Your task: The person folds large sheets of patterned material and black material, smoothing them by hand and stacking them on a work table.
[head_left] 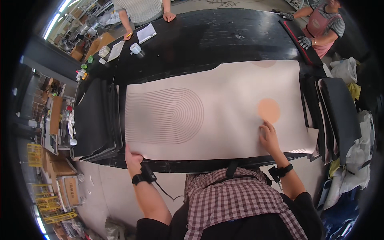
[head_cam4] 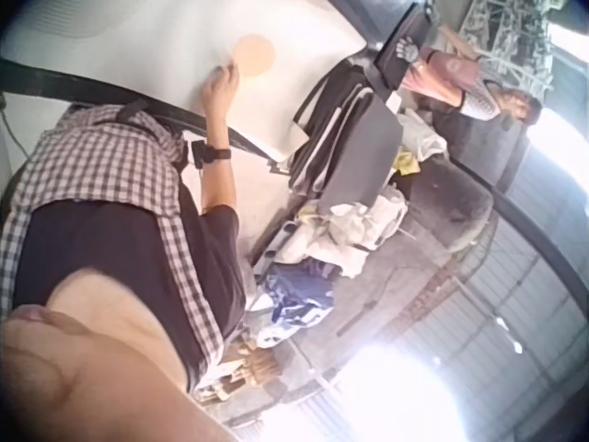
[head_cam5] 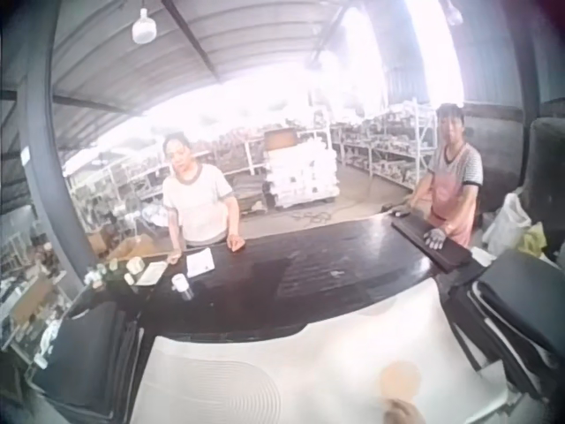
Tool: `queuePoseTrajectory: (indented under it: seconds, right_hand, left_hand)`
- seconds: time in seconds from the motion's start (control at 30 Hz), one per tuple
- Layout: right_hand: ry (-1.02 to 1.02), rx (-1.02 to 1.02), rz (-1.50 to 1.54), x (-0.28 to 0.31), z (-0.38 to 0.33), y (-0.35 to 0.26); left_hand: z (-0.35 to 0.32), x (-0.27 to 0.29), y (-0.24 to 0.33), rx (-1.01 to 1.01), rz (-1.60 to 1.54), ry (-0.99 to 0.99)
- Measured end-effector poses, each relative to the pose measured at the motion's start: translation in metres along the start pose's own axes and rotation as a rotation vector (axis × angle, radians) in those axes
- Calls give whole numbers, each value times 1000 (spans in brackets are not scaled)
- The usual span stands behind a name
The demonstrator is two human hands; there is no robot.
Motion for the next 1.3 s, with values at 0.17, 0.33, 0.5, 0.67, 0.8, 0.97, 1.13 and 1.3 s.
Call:
queuePoseTrajectory:
  seconds: [0.17,0.33,0.5,0.67,0.8,0.97,1.13,1.3]
  right_hand:
    - [-211,-190,311,2,1,-26]
    - [-258,-362,918,-9,25,-73]
    - [-329,-571,1349,-25,30,-82]
    - [-314,-733,1440,-56,46,-78]
    - [-251,-634,579,-91,78,-70]
    - [-387,-301,-60,-127,134,-109]
    - [-336,148,285,-155,176,-272]
    - [-255,-23,472,-166,187,-317]
  left_hand:
    - [-100,-126,46,-813,717,-13]
    - [-179,-183,-56,-2041,1270,83]
    - [-119,-149,-94,-1226,1749,-427]
    - [-99,-119,-85,-1337,1565,-423]
    - [-108,-106,-66,-1300,1403,-390]
    - [-96,-78,-30,-1272,1172,-207]
    - [-24,7,-15,-835,444,150]
    - [4,58,-46,-475,627,354]
Point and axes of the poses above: each hand's wrist, its own z-axis towards the middle knuckle, its own x-axis out of the back of the hand, y = z × x, the point moved 4 cm from there along z, towards the middle knuckle, and after that the axes turned 1 degree about y, right-handed, at the moved point
